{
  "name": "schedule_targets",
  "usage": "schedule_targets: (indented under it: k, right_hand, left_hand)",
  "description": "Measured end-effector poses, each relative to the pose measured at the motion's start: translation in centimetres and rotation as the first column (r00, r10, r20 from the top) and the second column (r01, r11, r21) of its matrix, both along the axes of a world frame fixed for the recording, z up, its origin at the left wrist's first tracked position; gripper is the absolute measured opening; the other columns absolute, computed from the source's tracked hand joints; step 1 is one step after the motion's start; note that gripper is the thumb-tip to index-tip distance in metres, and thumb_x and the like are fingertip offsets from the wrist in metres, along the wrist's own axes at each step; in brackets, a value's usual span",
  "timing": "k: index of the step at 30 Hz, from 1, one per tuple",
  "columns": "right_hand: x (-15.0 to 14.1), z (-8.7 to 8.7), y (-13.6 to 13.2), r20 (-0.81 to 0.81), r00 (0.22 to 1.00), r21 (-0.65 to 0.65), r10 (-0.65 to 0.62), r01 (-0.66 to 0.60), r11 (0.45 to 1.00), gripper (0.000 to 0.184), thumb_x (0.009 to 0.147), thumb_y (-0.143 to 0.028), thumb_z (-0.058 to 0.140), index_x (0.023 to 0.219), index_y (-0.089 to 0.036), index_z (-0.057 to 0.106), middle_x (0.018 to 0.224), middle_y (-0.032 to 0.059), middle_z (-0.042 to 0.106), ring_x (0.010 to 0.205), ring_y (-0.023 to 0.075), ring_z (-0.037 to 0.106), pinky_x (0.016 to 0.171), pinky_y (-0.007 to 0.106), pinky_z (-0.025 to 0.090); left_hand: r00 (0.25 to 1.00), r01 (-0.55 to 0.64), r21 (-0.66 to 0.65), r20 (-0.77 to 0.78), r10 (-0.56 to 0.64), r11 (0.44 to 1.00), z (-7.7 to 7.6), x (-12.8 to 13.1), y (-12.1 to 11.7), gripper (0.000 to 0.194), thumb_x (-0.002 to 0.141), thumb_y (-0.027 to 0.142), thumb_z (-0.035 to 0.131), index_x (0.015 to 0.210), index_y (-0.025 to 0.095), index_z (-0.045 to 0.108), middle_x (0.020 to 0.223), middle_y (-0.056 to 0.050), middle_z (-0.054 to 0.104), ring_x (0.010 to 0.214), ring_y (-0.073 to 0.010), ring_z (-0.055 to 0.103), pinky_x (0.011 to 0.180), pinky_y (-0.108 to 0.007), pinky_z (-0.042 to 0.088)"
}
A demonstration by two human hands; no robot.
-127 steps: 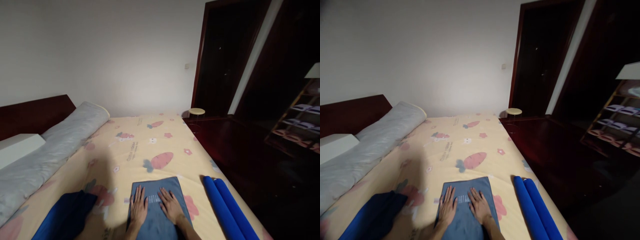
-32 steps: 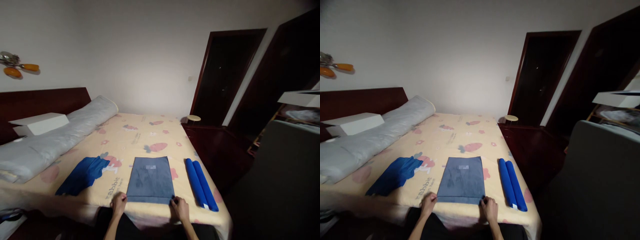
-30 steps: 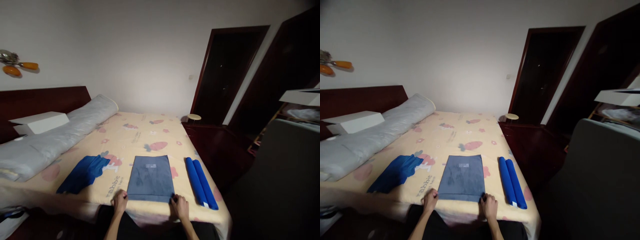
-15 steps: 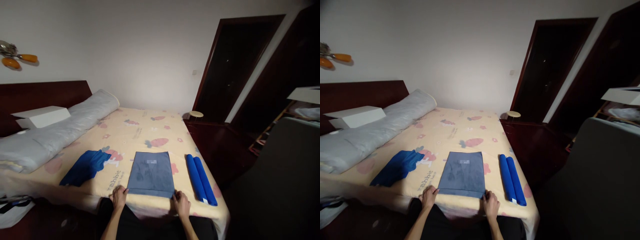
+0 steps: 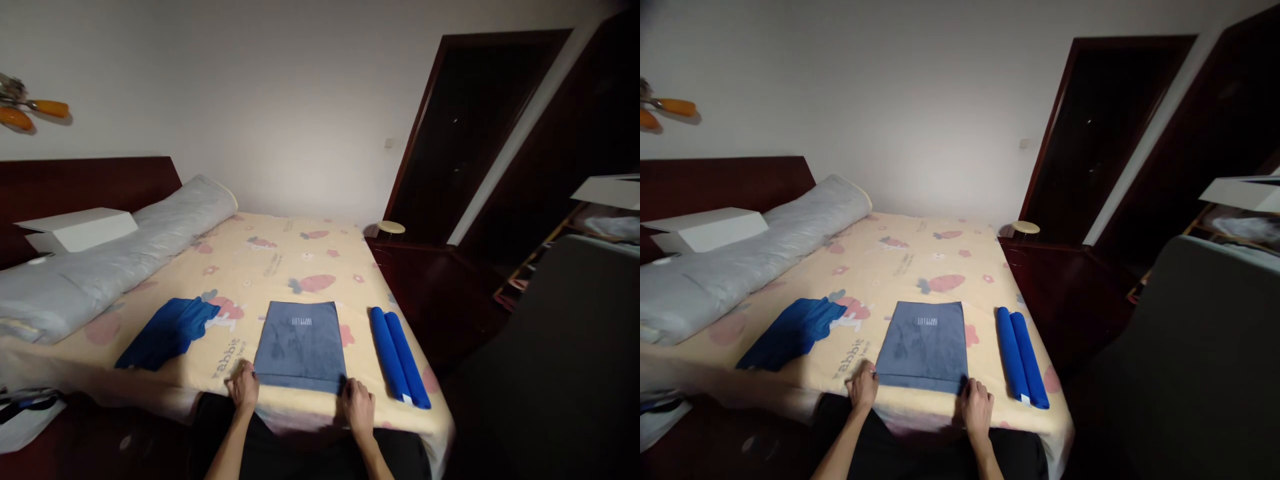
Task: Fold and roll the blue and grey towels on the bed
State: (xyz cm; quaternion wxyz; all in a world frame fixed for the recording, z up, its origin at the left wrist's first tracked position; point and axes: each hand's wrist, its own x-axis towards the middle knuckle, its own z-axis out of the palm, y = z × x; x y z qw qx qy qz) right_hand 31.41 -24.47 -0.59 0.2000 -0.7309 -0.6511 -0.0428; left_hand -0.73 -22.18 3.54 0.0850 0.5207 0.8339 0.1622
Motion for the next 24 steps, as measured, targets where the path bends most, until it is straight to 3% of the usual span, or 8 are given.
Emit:
schedule_targets:
  k: [3, 6, 9, 12, 14, 16, 18, 24]
  right_hand:
    - [0.1, -0.3, 0.0, 0.004, 1.000, 0.011, -0.001, 0.001, 1.000, 0.018, 0.091, -0.019, 0.040, 0.082, -0.021, 0.056, 0.081, 0.0047, 0.066, 0.081, 0.0188, 0.061, 0.074, 0.031, 0.033]
    - [0.1, -0.5, 0.0, -0.002, 1.000, 0.007, -0.005, 0.005, 1.000, 0.020, 0.092, -0.021, 0.039, 0.081, -0.021, 0.056, 0.078, 0.0046, 0.066, 0.080, 0.0182, 0.061, 0.074, 0.031, 0.033]
    - [0.0, -0.4, 0.0, -0.010, 1.000, -0.009, -0.010, 0.010, 1.000, 0.020, 0.092, -0.023, 0.040, 0.080, -0.021, 0.056, 0.075, 0.0045, 0.065, 0.078, 0.0182, 0.061, 0.073, 0.030, 0.033]
    - [0.0, -0.1, -0.2, -0.019, 1.000, -0.026, -0.010, 0.010, 1.000, 0.019, 0.093, -0.024, 0.043, 0.081, -0.021, 0.057, 0.074, 0.0040, 0.065, 0.077, 0.0184, 0.062, 0.072, 0.030, 0.033]
    - [0.2, 0.4, -0.3, -0.024, 1.000, -0.035, -0.007, 0.006, 0.999, 0.018, 0.092, -0.024, 0.044, 0.081, -0.021, 0.058, 0.075, 0.0038, 0.065, 0.077, 0.0187, 0.062, 0.072, 0.030, 0.034]
    - [0.2, 1.1, -0.2, -0.031, 0.999, -0.040, -0.009, 0.007, 0.999, 0.020, 0.092, -0.023, 0.043, 0.082, -0.020, 0.060, 0.076, 0.0056, 0.065, 0.078, 0.0202, 0.063, 0.073, 0.031, 0.036]
    - [-0.4, 2.0, -0.1, -0.044, 0.999, -0.041, 0.009, -0.011, 0.999, 0.025, 0.092, -0.020, 0.039, 0.085, -0.018, 0.062, 0.081, 0.0091, 0.066, 0.083, 0.0225, 0.063, 0.076, 0.033, 0.039]
    - [-7.0, 2.6, -1.1, -0.192, 0.933, -0.010, 0.305, -0.312, 0.950, 0.042, 0.099, -0.029, 0.030, 0.130, -0.021, 0.056, 0.128, 0.0087, 0.063, 0.118, 0.0200, 0.057, 0.099, 0.033, 0.043]
  left_hand:
    - [0.998, 0.063, 0.056, -0.006, -0.063, 0.996, 0.5, 1.0, -0.3, 0.026, 0.085, 0.012, 0.044, 0.104, 0.021, 0.059, 0.096, -0.008, 0.073, 0.097, -0.0242, 0.065, 0.087, -0.040, 0.038]
    - [0.962, 0.272, 0.123, -0.014, -0.273, 0.954, 0.7, 4.0, -1.6, 0.036, 0.088, 0.015, 0.038, 0.116, 0.022, 0.059, 0.115, -0.009, 0.069, 0.114, -0.0215, 0.060, 0.098, -0.038, 0.039]
    - [0.846, 0.528, 0.156, -0.016, -0.532, 0.835, 0.0, 8.1, -3.3, 0.047, 0.084, 0.017, 0.044, 0.128, 0.027, 0.056, 0.133, -0.003, 0.063, 0.127, -0.0174, 0.052, 0.107, -0.033, 0.038]
    - [0.692, 0.719, 0.142, -0.047, -0.721, 0.681, -1.5, 11.2, -4.6, 0.068, 0.080, 0.016, 0.045, 0.147, 0.023, 0.035, 0.155, -0.003, 0.039, 0.142, -0.0189, 0.035, 0.115, -0.037, 0.033]
    - [0.676, 0.737, 0.078, -0.051, -0.735, 0.672, -2.5, 12.1, -4.8, 0.072, 0.082, 0.018, 0.043, 0.152, 0.016, 0.023, 0.161, -0.007, 0.024, 0.148, -0.0220, 0.023, 0.119, -0.044, 0.027]
    - [0.705, 0.709, -0.002, -0.034, -0.709, 0.705, -3.2, 12.1, -4.8, 0.072, 0.085, 0.022, 0.041, 0.153, 0.014, 0.018, 0.162, -0.008, 0.019, 0.149, -0.0229, 0.017, 0.121, -0.047, 0.022]
    - [0.694, 0.718, -0.043, -0.028, -0.719, 0.695, -3.6, 11.5, -4.6, 0.073, 0.087, 0.025, 0.040, 0.154, 0.016, 0.013, 0.162, -0.006, 0.015, 0.149, -0.0225, 0.015, 0.122, -0.048, 0.019]
    - [0.636, 0.769, -0.030, -0.056, -0.769, 0.638, -4.8, 10.4, -4.2, 0.070, 0.093, 0.027, 0.036, 0.154, 0.022, 0.002, 0.162, -0.003, 0.014, 0.149, -0.0215, 0.014, 0.122, -0.046, 0.018]
